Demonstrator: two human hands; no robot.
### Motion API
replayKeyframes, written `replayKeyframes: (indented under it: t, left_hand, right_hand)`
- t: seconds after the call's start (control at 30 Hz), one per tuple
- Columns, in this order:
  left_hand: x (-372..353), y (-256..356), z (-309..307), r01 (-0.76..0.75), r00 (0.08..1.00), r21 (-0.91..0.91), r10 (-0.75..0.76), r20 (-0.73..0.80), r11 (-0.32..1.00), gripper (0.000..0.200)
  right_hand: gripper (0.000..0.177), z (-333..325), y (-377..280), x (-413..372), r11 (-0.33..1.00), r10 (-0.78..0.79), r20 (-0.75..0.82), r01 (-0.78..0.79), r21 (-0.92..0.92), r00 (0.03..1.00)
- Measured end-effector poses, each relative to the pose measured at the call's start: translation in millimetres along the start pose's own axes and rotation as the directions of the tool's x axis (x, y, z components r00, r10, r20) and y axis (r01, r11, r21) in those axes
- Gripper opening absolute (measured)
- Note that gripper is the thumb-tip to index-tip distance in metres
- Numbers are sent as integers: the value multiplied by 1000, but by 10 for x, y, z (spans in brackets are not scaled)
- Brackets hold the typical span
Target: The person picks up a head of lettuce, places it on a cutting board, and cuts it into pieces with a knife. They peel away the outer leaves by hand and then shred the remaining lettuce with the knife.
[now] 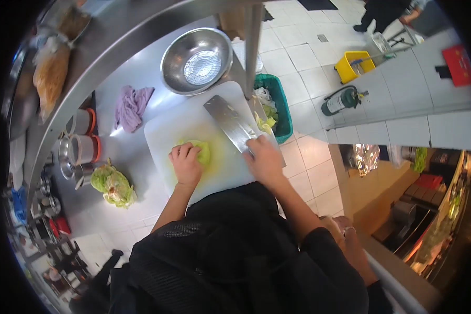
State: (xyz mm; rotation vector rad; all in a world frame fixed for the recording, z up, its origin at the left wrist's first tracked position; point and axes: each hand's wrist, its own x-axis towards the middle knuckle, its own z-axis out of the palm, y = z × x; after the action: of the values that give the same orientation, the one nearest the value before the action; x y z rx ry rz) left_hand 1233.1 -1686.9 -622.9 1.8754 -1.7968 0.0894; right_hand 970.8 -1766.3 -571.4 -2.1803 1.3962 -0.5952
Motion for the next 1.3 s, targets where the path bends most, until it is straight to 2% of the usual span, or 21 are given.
replayKeyframes:
  t: [0.03,0.17,0.23,0.27,0.33,0.37,0.43,0.47,0.53,0.6,0.67,0.7,0.77,0.93,1.0,1.03,1.13,1.17,1.2,1.27,1.3]
  left_hand:
    - [16,3,-18,15,1000,-36,-15,11,999,26]
    - [75,146,-115,9,1000,-77,-9,-8,997,17]
    - [106,162,-105,50,998,27,-51,24,998,17]
    - [118,162,-88,38,999,24,-38,19,999,17]
    - [94,155,-62,26,999,38,-25,-21,999,19]
    - [104,145,-41,26,999,31,-26,-23,999,19]
    - [93,146,-32,37,999,65,-36,-14,997,18]
    - [71,144,-23,58,998,58,-57,-17,997,18]
    - [85,151,-41,34,999,74,-32,-21,997,16]
    - [85,163,-38,50,998,63,-49,-30,997,14]
    - [78,143,-51,43,999,52,-41,-36,998,13]
    - [87,151,-45,52,998,54,-50,-37,997,12]
    - [69,165,-33,75,996,56,-73,-43,996,11]
    - [85,208,-49,99,992,37,-96,-88,994,11]
    - [81,196,-48,101,991,43,-96,-95,994,11]
    - [76,187,-53,84,993,48,-79,-86,995,10]
    - [72,194,-54,78,993,50,-73,-95,996,10]
    - [69,199,-59,75,993,56,-69,-97,996,10]
    - [63,201,-65,71,993,60,-65,-102,996,10]
    - [81,189,-64,69,992,70,-61,-110,995,10]
    - [82,193,-60,71,992,71,-63,-113,995,10]
  right_hand:
    - [39,5,-123,-53,996,18,98,-10,-87,995]
    - [52,147,-9,-107,993,99,101,-92,-76,990]
    - [53,56,-36,-93,988,126,182,-139,62,975]
    - [53,15,-7,-129,988,129,168,-141,61,977]
    - [43,-84,44,-365,928,152,324,-247,278,934]
    - [43,-151,48,-484,930,155,322,-248,271,934]
    - [27,-343,33,-663,867,50,499,-286,409,865]
    - [27,-380,81,-670,874,48,513,-285,394,857]
    - [23,-408,198,-654,834,132,679,-451,317,722]
    - [23,-484,324,-506,831,225,616,-478,283,755]
    - [24,-680,423,-323,762,347,558,-574,300,754]
    - [24,-741,503,-275,768,347,553,-568,296,758]
    - [29,-782,649,-229,895,256,335,-353,273,907]
    - [41,-687,763,-278,941,197,340,-275,199,920]
    - [38,-603,856,-236,911,261,371,-354,211,891]
    - [29,-533,929,-185,941,142,219,-201,273,965]
    - [29,-572,1067,55,951,190,150,-220,219,970]
    - [27,-529,1174,99,977,66,44,-74,202,997]
    - [27,-543,1138,110,975,64,40,-71,209,997]
    - [29,-675,929,123,923,229,192,-275,268,954]
    - [27,-718,765,118,801,381,323,-484,353,866]
